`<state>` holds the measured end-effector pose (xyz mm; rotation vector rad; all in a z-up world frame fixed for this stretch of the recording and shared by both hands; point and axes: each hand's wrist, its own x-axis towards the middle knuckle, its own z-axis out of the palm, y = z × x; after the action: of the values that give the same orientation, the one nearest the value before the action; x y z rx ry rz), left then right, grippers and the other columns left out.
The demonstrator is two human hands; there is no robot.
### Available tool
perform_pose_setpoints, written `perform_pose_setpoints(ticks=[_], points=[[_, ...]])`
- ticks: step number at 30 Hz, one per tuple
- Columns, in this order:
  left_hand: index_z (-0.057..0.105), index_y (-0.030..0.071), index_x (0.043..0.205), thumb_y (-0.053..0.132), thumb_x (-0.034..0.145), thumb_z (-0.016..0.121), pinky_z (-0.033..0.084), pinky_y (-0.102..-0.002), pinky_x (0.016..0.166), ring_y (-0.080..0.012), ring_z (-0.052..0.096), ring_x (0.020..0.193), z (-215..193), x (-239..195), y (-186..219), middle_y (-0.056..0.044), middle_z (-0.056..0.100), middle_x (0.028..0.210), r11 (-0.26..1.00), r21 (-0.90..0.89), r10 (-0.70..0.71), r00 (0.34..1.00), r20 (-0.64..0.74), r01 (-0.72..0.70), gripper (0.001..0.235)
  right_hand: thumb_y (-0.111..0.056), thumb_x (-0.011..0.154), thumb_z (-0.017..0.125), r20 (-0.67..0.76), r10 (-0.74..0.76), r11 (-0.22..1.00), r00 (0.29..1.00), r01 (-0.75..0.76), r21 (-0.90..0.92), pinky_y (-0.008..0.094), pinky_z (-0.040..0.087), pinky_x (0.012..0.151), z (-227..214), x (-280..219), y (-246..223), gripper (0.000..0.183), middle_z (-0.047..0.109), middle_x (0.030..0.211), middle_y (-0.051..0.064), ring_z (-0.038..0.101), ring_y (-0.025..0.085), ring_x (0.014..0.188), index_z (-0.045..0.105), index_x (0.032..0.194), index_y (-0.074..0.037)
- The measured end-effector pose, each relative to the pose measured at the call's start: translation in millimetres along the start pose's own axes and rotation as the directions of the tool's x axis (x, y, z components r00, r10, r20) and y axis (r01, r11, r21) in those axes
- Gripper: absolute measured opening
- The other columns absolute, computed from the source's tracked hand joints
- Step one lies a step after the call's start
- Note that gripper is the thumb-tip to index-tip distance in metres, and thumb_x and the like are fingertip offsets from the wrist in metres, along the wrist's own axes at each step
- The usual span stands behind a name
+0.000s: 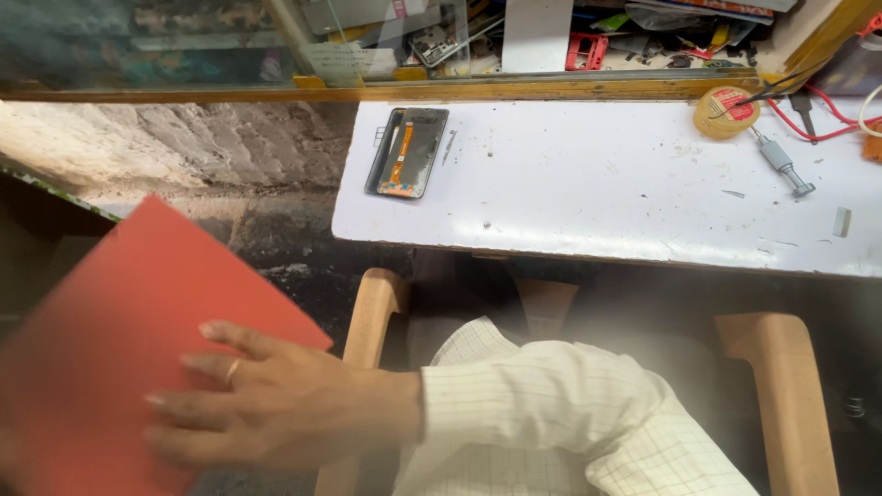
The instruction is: The person cleans the back of a disassembled smartphone using a toothbrush and a liquid from a spray bottle. They scrub the surface and edges, then spray the toothbrush and continue scrubbing.
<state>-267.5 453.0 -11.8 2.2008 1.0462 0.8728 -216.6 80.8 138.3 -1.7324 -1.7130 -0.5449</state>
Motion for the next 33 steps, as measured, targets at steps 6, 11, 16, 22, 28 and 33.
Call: perform_pose_setpoints(ticks=[6,11,16,22,28,33], points=[[0.062,-0.017,0.112,-0.006,0.096,0.064,0.054,-0.041,0.075,-0.0261,0.07,0.089,-11.0,-21.0,-40.6,-0.025,0.069,0.097,0.97,0.237,-0.051,0.999,-0.01,0.052,0.02,-0.02,0.104,0.054,0.355,0.368,0.852,0.859,-0.464,0.241,0.033,0.061,0.083,17.7,-14.1,20.6,0.028,0.075,0.118,0.002,0.075,0.019,0.103,0.06,0.131,-0.019],[0.061,-0.018,0.11,-0.011,0.091,0.064,0.052,-0.04,0.065,-0.0261,0.069,0.086,8.0,-19.7,-46.8,-0.025,0.068,0.093,0.986,0.166,0.04,0.994,-0.098,-0.023,0.021,-0.005,0.097,0.06,-0.051,0.508,0.73,0.86,-0.399,0.555,0.031,0.058,0.079,-42.6,-28.2,41.8,0.037,0.076,0.115,0.005,0.073,0.019,0.095,0.064,0.134,-0.01],[0.057,-0.017,0.12,-0.016,0.096,0.06,0.055,-0.032,0.079,-0.0238,0.071,0.096,4.0,-29.0,-37.4,-0.023,0.067,0.113,0.97,-0.181,0.143,0.984,-0.103,-0.16,0.023,-0.005,0.109,0.063,-0.352,0.732,0.624,0.583,-0.367,0.69,0.028,0.062,0.096,-120.3,-108.3,50.6,0.023,0.075,0.114,0.005,0.071,0.011,0.102,0.066,0.131,-0.001],[0.046,-0.017,0.126,-0.02,0.101,0.051,0.065,-0.037,0.092,-0.0251,0.076,0.11,17.9,-43.6,27.5,-0.026,0.064,0.123,0.756,-0.639,0.128,0.99,-0.065,-0.14,0.026,0.001,0.103,0.067,-0.597,0.789,0.599,0.145,-0.398,0.695,0.026,0.056,0.101,-222.3,-231.0,98.5,0.025,0.074,0.117,0.006,0.069,0.012,0.104,0.068,0.128,0.003],[0.051,-0.011,0.131,-0.012,0.109,0.054,0.064,-0.04,0.087,-0.0254,0.072,0.105,20.8,-75.8,133.7,-0.02,0.064,0.124,0.484,-0.873,0.135,0.981,0.142,0.06,0.022,0.005,0.092,0.07,-0.456,0.866,0.316,-0.207,-0.481,0.818,0.028,0.059,0.091,-207.0,-365.3,169.9,0.025,0.075,0.107,0.007,0.072,0.015,0.096,0.07,0.117,0.007],[0.057,-0.003,0.13,-0.01,0.1,0.053,0.062,-0.035,0.089,-0.0245,0.072,0.105,68.7,-99.7,225.6,-0.017,0.068,0.122,0.258,-0.902,0.291,0.862,0.415,0.347,0.031,0.003,0.098,0.073,-0.436,0.89,0.288,-0.137,-0.573,0.767,0.031,0.055,0.085,-179.2,-387.8,192.9,0.026,0.072,0.107,0.011,0.067,0.017,0.093,0.069,0.121,0.014]])
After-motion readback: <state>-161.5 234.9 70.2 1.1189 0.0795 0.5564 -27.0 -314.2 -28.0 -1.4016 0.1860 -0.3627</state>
